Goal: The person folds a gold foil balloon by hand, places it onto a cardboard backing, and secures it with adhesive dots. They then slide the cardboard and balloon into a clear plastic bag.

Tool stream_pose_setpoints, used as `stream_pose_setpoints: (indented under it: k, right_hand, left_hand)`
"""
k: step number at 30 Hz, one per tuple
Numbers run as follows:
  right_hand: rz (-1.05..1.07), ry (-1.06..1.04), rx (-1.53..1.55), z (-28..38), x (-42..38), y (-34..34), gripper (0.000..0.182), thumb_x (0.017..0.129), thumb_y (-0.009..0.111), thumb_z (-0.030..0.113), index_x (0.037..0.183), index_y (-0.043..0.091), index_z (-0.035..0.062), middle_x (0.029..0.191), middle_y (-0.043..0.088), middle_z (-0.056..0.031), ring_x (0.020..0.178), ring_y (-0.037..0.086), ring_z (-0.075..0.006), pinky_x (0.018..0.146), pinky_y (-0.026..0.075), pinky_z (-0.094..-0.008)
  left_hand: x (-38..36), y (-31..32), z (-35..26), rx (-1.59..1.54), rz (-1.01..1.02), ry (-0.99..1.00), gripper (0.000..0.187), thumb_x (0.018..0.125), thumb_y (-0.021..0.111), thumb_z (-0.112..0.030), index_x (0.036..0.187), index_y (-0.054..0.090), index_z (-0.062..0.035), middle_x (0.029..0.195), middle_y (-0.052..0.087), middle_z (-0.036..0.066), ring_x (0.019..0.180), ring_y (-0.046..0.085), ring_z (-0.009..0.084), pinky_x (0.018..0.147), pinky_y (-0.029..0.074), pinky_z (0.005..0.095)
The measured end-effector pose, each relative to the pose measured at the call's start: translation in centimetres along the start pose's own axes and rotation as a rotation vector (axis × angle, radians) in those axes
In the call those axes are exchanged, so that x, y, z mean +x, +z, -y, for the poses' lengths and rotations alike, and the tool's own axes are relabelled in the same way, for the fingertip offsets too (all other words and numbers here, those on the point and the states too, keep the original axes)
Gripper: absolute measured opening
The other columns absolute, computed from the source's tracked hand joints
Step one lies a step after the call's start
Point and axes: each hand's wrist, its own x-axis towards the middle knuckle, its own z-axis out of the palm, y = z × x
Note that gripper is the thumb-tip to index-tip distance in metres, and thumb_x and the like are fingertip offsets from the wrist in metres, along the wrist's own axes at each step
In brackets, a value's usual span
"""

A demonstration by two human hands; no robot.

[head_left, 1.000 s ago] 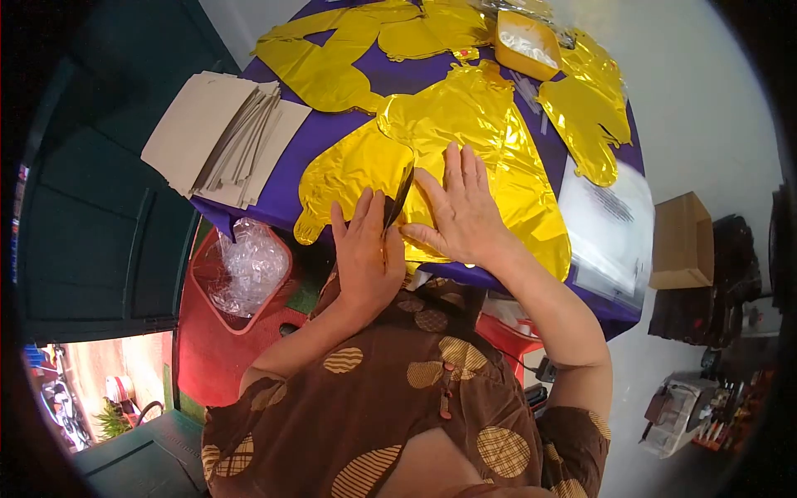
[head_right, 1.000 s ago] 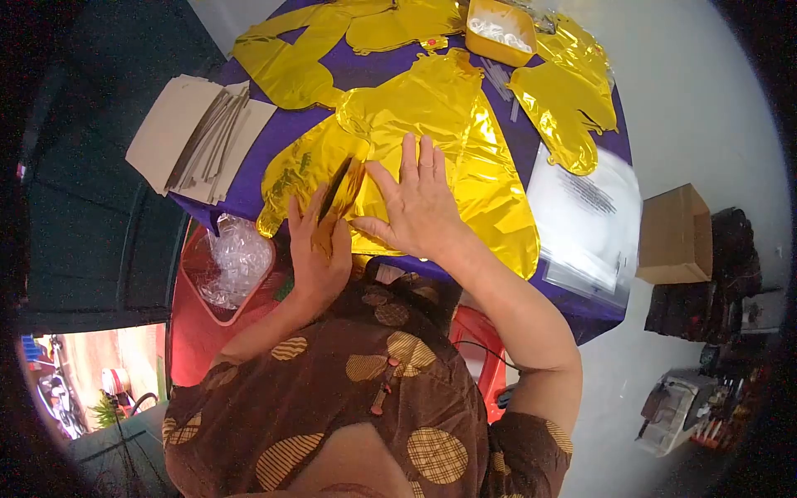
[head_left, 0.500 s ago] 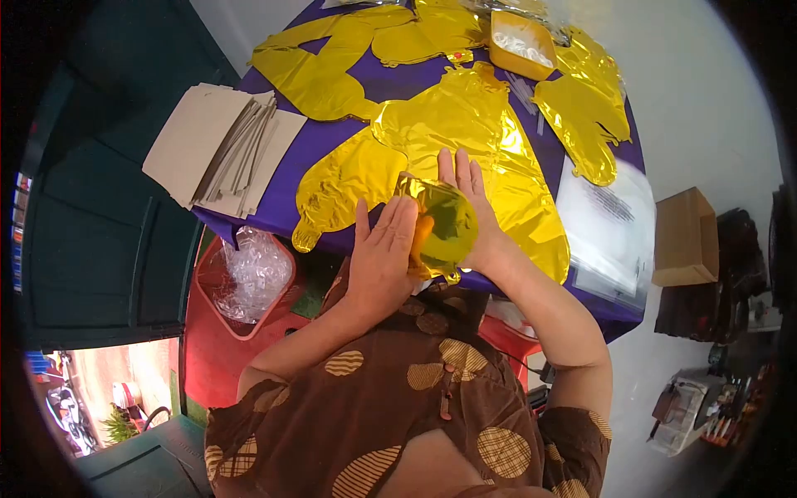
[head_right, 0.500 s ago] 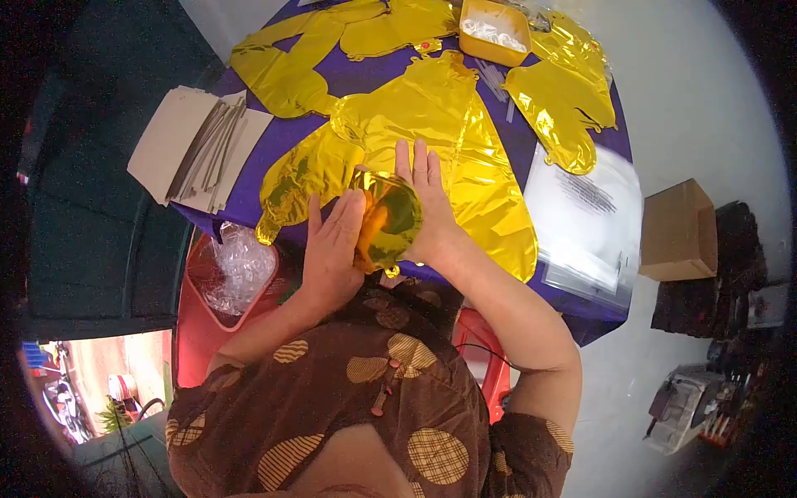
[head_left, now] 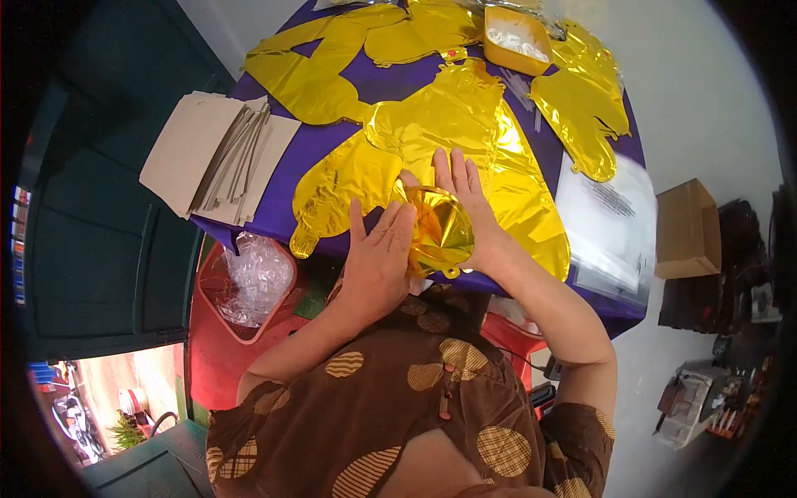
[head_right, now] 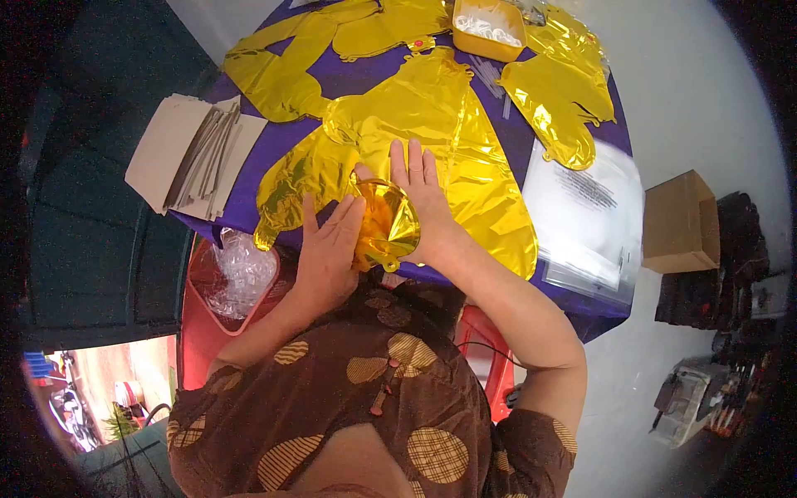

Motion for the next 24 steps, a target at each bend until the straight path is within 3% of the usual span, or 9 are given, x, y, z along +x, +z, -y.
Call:
stream_pose_setpoints:
  k: [2,4,6,8,9,12,16,17,24]
  right_hand:
    - [0.055,0.003,0.007,-0.3,0.1,-0.6,0.111,0.073,0.071,0.055,0.16,0.014,0.0174,0.157,0.011,-0.037,0.144,0.012,-0.0589,0.119,0.014,-0.0604]
    - [0.036,0.02,0.225,-1.4,-0.6,-0.5,0.104,0.074,0.072,0.041,0.158,0.019,0.0117,0.157,0.014,-0.0354,0.145,0.014,-0.0551,0.12,0.015,-0.057]
    - [0.051,0.015,0.219,-2.5,-0.7,-1.3,0.095,0.076,0.071,0.028,0.155,0.024,0.006,0.157,0.017,-0.0341,0.146,0.017,-0.0518,0.12,0.018,-0.0541]
    - [0.107,-0.007,-0.006,-2.6,-0.2,-4.5,0.084,0.078,0.067,0.016,0.151,0.031,0.0002,0.156,0.022,-0.0332,0.146,0.02,-0.049,0.121,0.02,-0.0518]
    - [-0.017,0.053,0.03,-2.9,-0.4,-5.0,0.067,0.082,0.059,0.009,0.144,0.04,-0.0052,0.152,0.029,-0.0348,0.144,0.025,-0.05,0.12,0.023,-0.0504]
    - [-0.108,0.155,0.131,-4.0,-0.9,-6.5,0.059,0.085,0.056,0.007,0.14,0.041,-0.01,0.149,0.034,-0.036,0.142,0.029,-0.0498,0.119,0.025,-0.049]
    - [-0.165,0.122,0.199,-1.6,-0.2,-5.5,0.055,0.093,0.058,0.02,0.136,0.044,-0.0114,0.145,0.039,-0.036,0.139,0.034,-0.049,0.117,0.028,-0.0495]
    - [-0.171,0.071,0.126,-1.2,0.1,-4.1,0.06,0.095,0.059,0.03,0.137,0.044,-0.0107,0.145,0.04,-0.0353,0.138,0.034,-0.0497,0.116,0.029,-0.0506]
    - [-0.155,0.037,0.017,0.4,1.8,-0.9,0.074,0.098,0.048,0.051,0.142,0.041,-0.0077,0.148,0.037,-0.0345,0.14,0.031,-0.0519,0.117,0.024,-0.0549]
  left_hand:
    - [0.0,-0.1,-0.1,0.021,0.024,-0.002,0.077,0.074,0.074,-0.004,0.142,0.038,0.0044,0.137,0.056,0.019,0.132,0.052,0.0332,0.114,0.01,0.072]
    - [0.2,-0.2,-0.3,0.045,0.048,-0.003,0.072,0.076,0.073,-0.006,0.14,0.041,0.0037,0.137,0.056,0.019,0.133,0.051,0.033,0.113,0.01,0.0731]
    - [0.5,-0.6,-0.6,0.076,0.072,-0.007,0.065,0.079,0.071,-0.008,0.137,0.045,0.003,0.137,0.056,0.019,0.134,0.05,0.0329,0.112,0.009,0.0739]
    - [0.5,-0.7,-0.7,0.084,0.059,0.014,0.061,0.079,0.07,-0.01,0.134,0.049,0.0021,0.138,0.055,0.018,0.134,0.049,0.033,0.112,0.009,0.0739]
    - [0.5,-0.7,-0.7,0.087,0.053,0.025,0.059,0.078,0.07,-0.011,0.133,0.05,0.0017,0.138,0.055,0.018,0.134,0.049,0.0331,0.112,0.009,0.0739]
    - [0.4,-1.0,-0.6,0.087,0.098,0.023,0.06,0.075,0.072,-0.012,0.131,0.053,0.0012,0.139,0.053,0.018,0.134,0.048,0.0334,0.112,0.01,0.0738]
    - [0.6,-1.1,-0.5,0.088,0.105,0.038,0.061,0.073,0.073,-0.013,0.13,0.055,0.0011,0.138,0.053,0.018,0.132,0.05,0.0337,0.112,0.011,0.0731]
    - [0.6,-1.2,-0.5,0.093,0.105,0.046,0.06,0.073,0.073,-0.013,0.129,0.055,0.0012,0.138,0.054,0.018,0.131,0.05,0.0337,0.112,0.011,0.0729]
    - [0.7,-1.5,-0.1,0.12,0.101,0.099,0.056,0.074,0.072,-0.017,0.125,0.059,0.0012,0.134,0.056,0.016,0.13,0.051,0.0326,0.113,0.009,0.0712]
